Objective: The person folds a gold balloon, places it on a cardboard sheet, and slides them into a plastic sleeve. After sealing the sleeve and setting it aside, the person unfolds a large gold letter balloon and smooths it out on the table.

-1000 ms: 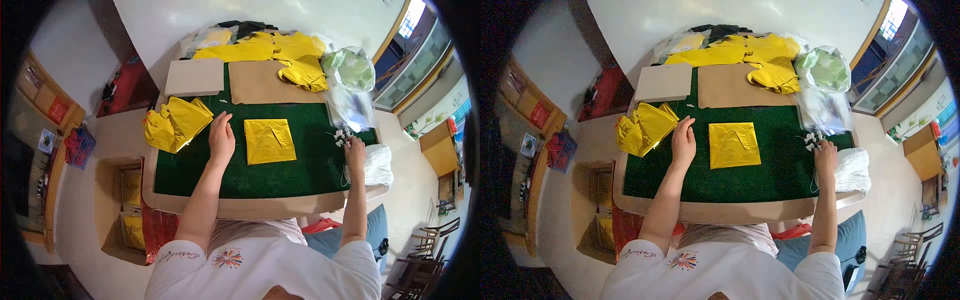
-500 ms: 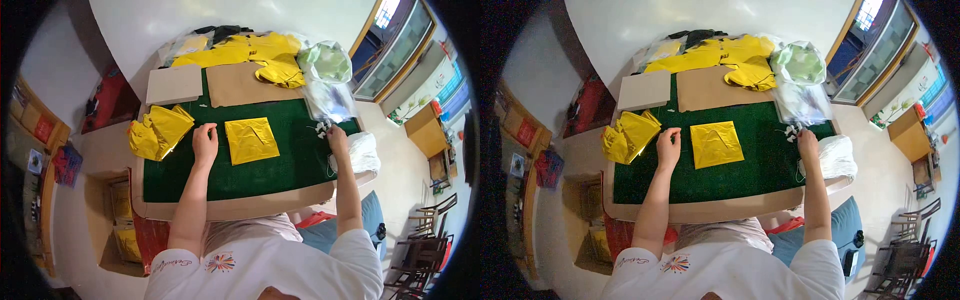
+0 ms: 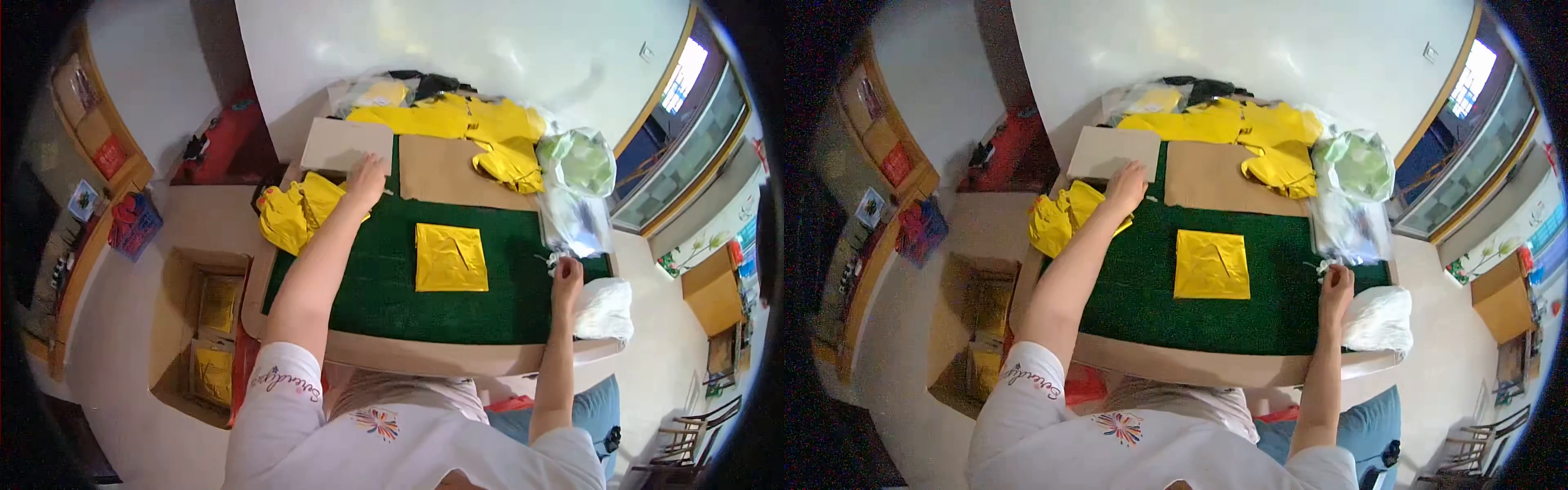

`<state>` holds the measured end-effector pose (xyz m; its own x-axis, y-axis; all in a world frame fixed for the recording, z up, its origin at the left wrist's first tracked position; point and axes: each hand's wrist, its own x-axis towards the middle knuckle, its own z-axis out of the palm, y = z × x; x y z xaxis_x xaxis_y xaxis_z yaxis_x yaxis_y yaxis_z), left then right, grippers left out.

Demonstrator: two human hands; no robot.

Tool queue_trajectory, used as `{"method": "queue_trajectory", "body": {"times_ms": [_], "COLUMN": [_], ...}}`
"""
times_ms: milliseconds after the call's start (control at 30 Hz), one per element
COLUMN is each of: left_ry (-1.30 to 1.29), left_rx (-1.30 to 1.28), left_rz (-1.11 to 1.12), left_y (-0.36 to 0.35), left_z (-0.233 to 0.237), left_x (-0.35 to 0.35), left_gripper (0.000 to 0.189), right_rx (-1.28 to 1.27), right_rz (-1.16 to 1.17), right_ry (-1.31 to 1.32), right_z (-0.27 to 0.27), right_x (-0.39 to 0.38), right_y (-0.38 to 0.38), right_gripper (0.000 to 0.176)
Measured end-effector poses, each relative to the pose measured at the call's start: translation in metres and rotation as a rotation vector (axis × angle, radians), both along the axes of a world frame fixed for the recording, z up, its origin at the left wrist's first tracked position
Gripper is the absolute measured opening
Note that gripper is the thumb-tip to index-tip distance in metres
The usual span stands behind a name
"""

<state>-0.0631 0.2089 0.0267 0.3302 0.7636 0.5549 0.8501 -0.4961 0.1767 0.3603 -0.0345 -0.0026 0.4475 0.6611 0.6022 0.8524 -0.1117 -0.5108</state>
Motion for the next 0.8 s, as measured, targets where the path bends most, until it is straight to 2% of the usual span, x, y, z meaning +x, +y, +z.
{"method": "queue_trajectory", "body": {"times_ms": [33,100,133,167,233,267,333,467,567,633,700,800], "left_ry": [0.002,0.144,0.122,0.124,0.316,0.322,0.256,0.243,0.214,-0.088,-0.113,-0.135], "left_rx": [0.017,-0.218,-0.192,-0.181,-0.397,-0.395,-0.318,-0.314,-0.228,0.022,0.164,0.248], "left_rz": [-0.003,0.032,0.03,0.023,0.035,0.038,-0.043,-0.045,0.065,-0.021,-0.168,-0.38], "left_y": [0.006,0.017,0.017,0.024,0.03,0.03,0.029,0.024,0.005,-0.011,-0.017,-0.039], "left_z": [0.002,0.003,0.0,0.003,0.013,0.014,0.012,0.018,0.04,0.045,0.042,0.03], "left_x": [-0.004,-0.007,-0.007,-0.004,-0.002,-0.002,-0.005,-0.004,0.008,0.026,0.052,0.098], "left_gripper": [0.017,0.019,0.02,0.02,0.02,0.02,0.021,0.019,0.017,0.015,0.014,0.014], "right_rx": [0.068,0.08,0.099,0.101,0.107,0.102,0.125,0.159,0.129,0.113,0.125,0.138], "right_rz": [-0.02,-0.014,0.003,-0.017,-0.019,-0.012,0.02,0.051,0.034,0.015,0.04,0.084], "right_ry": [0.008,0.016,0.04,0.04,0.035,0.03,0.015,0.034,0.109,0.144,0.061,0.115], "right_z": [0.008,-0.001,-0.001,-0.007,-0.006,-0.007,-0.012,-0.012,-0.003,0.001,0.001,-0.003], "right_x": [-0.009,-0.004,-0.007,-0.002,0.0,-0.001,0.003,0.001,-0.008,-0.011,-0.011,-0.011], "right_y": [-0.002,0.0,0.001,0.003,0.003,0.003,0.004,0.005,0.002,0.001,0.001,0.004], "right_gripper": [0.012,0.02,0.023,0.024,0.022,0.02,0.018,0.012,0.011,0.011,0.011,0.01]}}
